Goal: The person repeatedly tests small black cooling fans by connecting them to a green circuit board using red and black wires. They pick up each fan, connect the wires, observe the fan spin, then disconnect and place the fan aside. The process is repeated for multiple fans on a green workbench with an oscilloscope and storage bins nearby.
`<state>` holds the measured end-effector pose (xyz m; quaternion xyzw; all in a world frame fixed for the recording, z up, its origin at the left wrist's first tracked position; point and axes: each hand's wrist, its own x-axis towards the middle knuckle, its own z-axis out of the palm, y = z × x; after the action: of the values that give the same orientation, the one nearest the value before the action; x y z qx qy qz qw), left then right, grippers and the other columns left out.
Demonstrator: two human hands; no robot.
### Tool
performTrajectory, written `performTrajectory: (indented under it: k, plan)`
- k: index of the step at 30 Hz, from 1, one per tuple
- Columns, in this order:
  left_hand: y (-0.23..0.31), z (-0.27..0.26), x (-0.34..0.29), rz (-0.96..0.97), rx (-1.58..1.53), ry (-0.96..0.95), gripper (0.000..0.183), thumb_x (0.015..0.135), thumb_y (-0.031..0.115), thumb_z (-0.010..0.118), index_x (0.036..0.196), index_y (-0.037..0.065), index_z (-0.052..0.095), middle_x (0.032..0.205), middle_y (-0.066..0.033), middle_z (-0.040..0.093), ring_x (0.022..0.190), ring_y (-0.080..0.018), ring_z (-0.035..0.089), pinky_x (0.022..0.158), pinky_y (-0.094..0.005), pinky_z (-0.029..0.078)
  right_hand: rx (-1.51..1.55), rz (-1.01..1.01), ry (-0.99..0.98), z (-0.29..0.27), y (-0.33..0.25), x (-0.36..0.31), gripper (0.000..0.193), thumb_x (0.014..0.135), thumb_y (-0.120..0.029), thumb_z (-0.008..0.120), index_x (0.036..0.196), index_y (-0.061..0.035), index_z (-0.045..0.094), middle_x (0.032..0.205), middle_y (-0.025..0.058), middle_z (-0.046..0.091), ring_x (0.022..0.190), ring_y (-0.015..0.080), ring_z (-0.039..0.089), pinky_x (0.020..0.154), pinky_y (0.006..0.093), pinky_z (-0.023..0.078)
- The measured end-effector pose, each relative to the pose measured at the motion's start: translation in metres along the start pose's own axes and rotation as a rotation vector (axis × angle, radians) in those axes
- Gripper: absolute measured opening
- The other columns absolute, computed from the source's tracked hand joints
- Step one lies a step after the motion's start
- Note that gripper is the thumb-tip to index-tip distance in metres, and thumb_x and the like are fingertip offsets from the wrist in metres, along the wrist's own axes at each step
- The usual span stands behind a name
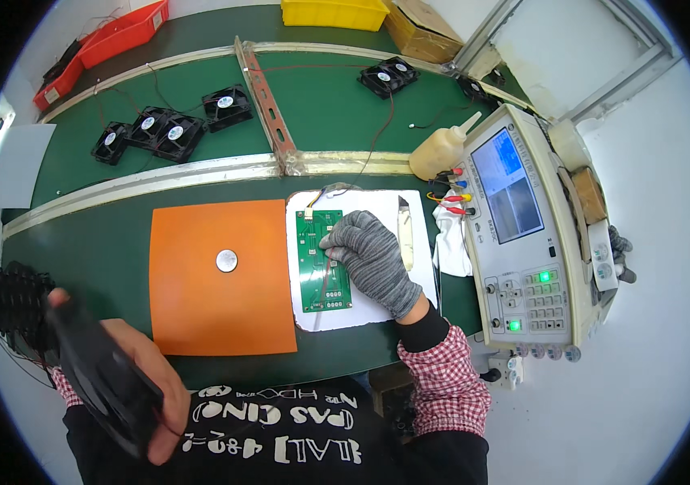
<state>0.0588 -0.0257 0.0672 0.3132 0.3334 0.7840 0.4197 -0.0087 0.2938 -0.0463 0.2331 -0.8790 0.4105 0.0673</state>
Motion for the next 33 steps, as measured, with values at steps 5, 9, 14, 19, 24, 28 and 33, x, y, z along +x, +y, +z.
performTrajectory:
  k: [5,9,14,19,24,28,33]
  plan:
    - [-0.004,-0.013,0.001,-0.005,0.041,0.022,0.054,0.089,0.043,0.060,0.122,0.001,0.052,0.109,-0.0195,0.063,0.092,-0.0305,0.061,0.072,-0.0364,0.051,-0.028,-0.009,0.009,-0.004,0.006,-0.004,0.019,0.072,0.002,0.075,0.089,-0.0058,0.072,0.089,0.0085,0.062,0.087,0.0222,0.063,0.079,0.0314,0.052]
    - [0.008,-0.014,-0.004,0.429,1.057,0.236,0.056,0.087,0.041,0.064,0.122,0.000,0.050,0.110,-0.0216,0.063,0.092,-0.0317,0.062,0.071,-0.0363,0.052,-0.022,-0.018,0.021,-0.001,0.007,-0.003,0.018,0.072,0.001,0.075,0.089,-0.0060,0.072,0.089,0.0082,0.063,0.088,0.0221,0.064,0.080,0.0311,0.053]
    - [-0.016,-0.044,0.034,1.172,2.035,0.422,0.062,0.082,0.041,0.070,0.128,0.004,0.051,0.118,-0.0212,0.061,0.101,-0.0303,0.061,0.076,-0.0372,0.053,-0.148,-0.002,-0.014,-0.001,-0.005,0.000,0.017,0.074,0.001,0.074,0.089,-0.0065,0.071,0.088,0.0069,0.065,0.087,0.0205,0.065,0.080,0.0307,0.053]
    - [0.006,-0.104,0.129,0.688,1.987,0.393,0.068,0.076,0.010,0.073,0.138,0.001,0.045,0.144,-0.0195,0.043,0.132,-0.0364,0.044,0.109,-0.0496,0.035,0.103,0.077,0.178,0.001,0.002,-0.008,0.015,0.077,-0.002,0.071,0.092,-0.0048,0.069,0.085,0.0078,0.065,0.080,0.0225,0.065,0.073,0.0331,0.051]
    - [0.010,-0.255,0.137,-0.027,2.215,1.074,0.092,0.086,0.050,0.063,0.145,-0.008,0.023,0.150,-0.0297,0.027,0.140,-0.0424,0.025,0.114,-0.0537,0.021,0.244,0.139,0.291,0.001,-0.006,-0.002,0.028,0.082,-0.009,0.074,0.108,-0.0030,0.064,0.088,0.0062,0.066,0.077,0.0145,0.062,0.072,0.0274,0.051]
    - [0.026,-0.258,0.123,-0.235,2.063,0.897,0.088,0.069,0.038,0.078,0.133,-0.009,0.041,0.121,-0.0227,0.049,0.113,-0.0393,0.044,0.100,-0.0450,0.039,0.032,-0.083,0.393,-0.003,-0.001,-0.006,0.035,0.083,-0.008,0.074,0.115,-0.0021,0.061,0.089,0.0069,0.066,0.076,0.0133,0.061,0.071,0.0267,0.051]
    - [-0.005,-0.111,0.119,0.426,1.688,0.107,0.055,0.064,0.013,0.071,0.117,0.009,0.053,0.113,-0.0125,0.052,0.110,-0.0328,0.047,0.094,-0.0425,0.038,0.029,-0.202,0.362,-0.001,-0.022,-0.001,0.074,0.079,-0.002,0.073,0.143,-0.0080,0.037,0.138,0.0192,0.045,0.125,0.0315,0.051,0.091,0.0390,0.053]
